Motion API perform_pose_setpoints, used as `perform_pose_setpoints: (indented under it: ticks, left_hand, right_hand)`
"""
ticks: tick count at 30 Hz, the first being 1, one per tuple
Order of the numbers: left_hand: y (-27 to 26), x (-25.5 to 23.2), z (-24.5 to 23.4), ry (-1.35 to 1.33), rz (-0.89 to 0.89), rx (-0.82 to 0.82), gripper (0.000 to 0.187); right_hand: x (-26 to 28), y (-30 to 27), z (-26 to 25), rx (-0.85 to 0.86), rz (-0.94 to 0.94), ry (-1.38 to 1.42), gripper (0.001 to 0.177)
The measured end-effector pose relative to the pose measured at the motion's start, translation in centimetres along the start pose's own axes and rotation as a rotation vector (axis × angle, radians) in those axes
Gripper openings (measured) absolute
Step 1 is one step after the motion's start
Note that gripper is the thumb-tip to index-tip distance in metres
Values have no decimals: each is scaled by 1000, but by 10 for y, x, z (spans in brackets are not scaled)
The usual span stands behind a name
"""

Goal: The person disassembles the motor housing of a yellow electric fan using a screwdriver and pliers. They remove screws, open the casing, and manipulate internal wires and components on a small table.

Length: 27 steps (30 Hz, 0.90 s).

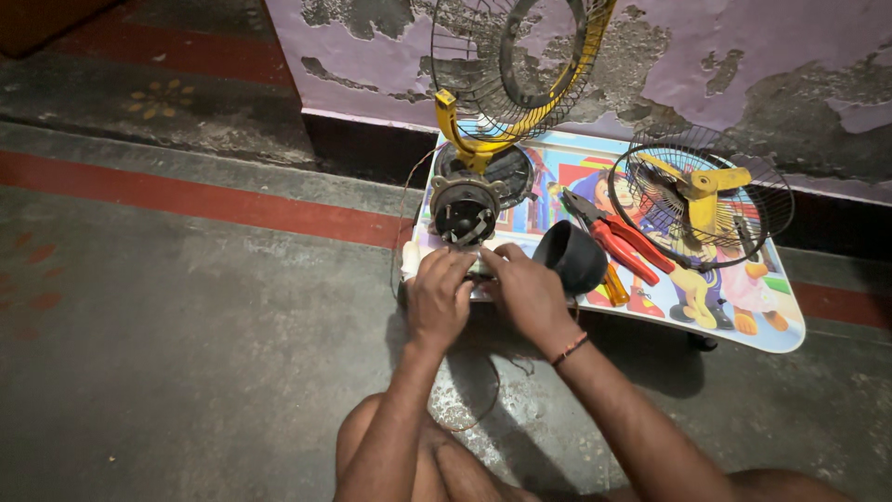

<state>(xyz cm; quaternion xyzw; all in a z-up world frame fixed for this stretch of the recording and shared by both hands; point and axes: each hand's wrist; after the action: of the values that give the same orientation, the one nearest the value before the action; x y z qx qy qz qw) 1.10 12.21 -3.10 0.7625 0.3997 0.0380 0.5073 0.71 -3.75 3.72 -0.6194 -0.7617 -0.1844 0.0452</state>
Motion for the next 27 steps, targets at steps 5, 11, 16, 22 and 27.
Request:
perform_pose_setpoints:
  ticks: [5,11,16,22,27]
  left_hand:
    - [-4,1,9,12,-35,-67,38]
    - [1,-1,13,86,-153,-130,42]
    - [8,-5,8,99,-186,-192,51]
    - [15,3,7,92,-153,-215,59]
    - [20,8,15,55,-162,-226,54]
  right_hand:
    - [-3,10,4,-131,-99,-32,39]
    - [-21,24,18,-86,-49,9,36]
    - [-29,36,21,-87,-36,76,32]
    - [-31,45,12,-38,3,201,34]
    - [-30,49,8,45,137,151,33]
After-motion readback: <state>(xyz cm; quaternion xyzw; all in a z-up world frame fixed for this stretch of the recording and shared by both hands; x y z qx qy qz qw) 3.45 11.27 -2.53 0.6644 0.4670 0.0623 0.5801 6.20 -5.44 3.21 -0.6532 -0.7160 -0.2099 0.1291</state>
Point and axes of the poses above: each hand's wrist, its own y-axis towards the middle knuckle, its own z-axis out of the palm, x = y × z, and after that the axes turned 11 degrees about z, right-handed
